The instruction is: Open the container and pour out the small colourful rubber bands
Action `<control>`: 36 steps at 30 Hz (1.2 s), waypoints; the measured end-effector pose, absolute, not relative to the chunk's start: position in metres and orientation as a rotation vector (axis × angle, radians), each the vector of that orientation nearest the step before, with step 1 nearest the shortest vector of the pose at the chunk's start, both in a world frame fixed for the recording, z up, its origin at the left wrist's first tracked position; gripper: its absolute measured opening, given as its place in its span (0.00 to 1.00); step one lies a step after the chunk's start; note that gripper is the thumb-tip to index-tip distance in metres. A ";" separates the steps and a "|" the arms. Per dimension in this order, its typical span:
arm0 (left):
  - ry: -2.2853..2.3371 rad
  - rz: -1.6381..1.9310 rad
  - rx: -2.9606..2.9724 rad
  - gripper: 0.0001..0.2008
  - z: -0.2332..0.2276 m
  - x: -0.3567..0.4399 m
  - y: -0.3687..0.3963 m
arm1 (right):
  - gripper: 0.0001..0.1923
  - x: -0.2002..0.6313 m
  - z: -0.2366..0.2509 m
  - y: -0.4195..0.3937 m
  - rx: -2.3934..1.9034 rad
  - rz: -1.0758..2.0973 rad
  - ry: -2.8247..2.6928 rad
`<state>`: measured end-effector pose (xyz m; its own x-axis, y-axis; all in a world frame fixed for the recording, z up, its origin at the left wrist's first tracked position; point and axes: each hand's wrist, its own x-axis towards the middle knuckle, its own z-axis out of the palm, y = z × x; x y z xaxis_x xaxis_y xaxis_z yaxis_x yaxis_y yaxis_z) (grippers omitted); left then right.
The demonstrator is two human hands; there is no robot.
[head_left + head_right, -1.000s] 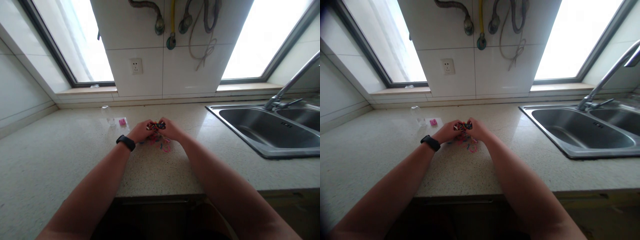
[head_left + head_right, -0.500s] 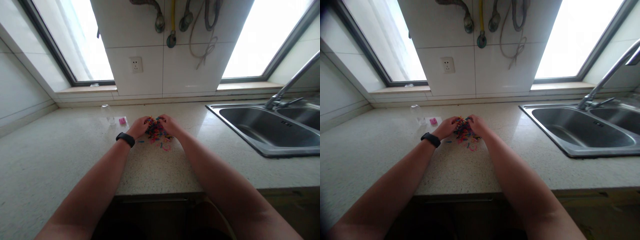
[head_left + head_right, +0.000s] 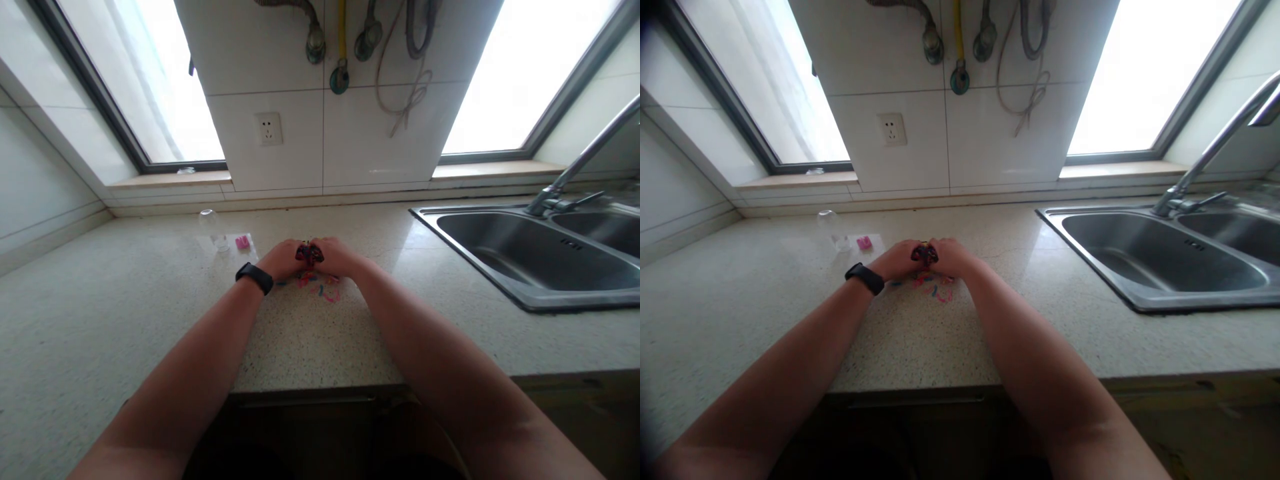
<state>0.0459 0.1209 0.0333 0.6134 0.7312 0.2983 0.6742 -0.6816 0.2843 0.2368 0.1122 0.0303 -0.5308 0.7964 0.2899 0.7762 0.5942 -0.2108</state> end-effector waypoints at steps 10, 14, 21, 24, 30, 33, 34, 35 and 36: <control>1.166 0.922 2.137 0.26 0.042 0.046 0.114 | 0.21 0.245 0.042 0.114 -1.262 0.500 -2.018; 1.085 1.014 1.997 0.30 0.041 0.047 0.117 | 0.27 0.243 0.041 0.119 -1.208 0.538 -1.935; 1.257 0.956 2.288 0.23 0.039 0.040 0.118 | 0.21 0.249 0.043 0.113 -1.292 0.417 -2.032; 1.192 0.855 2.484 0.28 0.040 0.034 0.113 | 0.29 0.256 0.045 0.107 -1.234 0.298 -2.255; 1.106 0.477 2.827 0.29 0.044 0.033 0.103 | 0.25 0.255 0.044 0.101 -1.171 0.127 -2.651; 1.121 0.488 2.781 0.15 0.045 0.040 0.101 | 0.15 0.248 0.041 0.102 -1.193 0.071 -2.563; 1.144 0.521 2.756 0.13 0.045 0.042 0.101 | 0.13 0.246 0.041 0.102 -1.189 0.070 -2.524; 1.167 0.567 2.727 0.13 0.045 0.043 0.101 | 0.12 0.245 0.041 0.102 -1.185 0.079 -2.478; 1.180 0.627 2.695 0.13 0.045 0.043 0.101 | 0.12 0.245 0.042 0.101 -1.185 0.100 -2.424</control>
<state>0.0432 0.1014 0.0450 0.6069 0.7276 0.3198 0.6722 -0.6846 0.2820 0.2450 0.1014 0.0419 -0.5372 0.7660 0.3530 0.7343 0.6307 -0.2512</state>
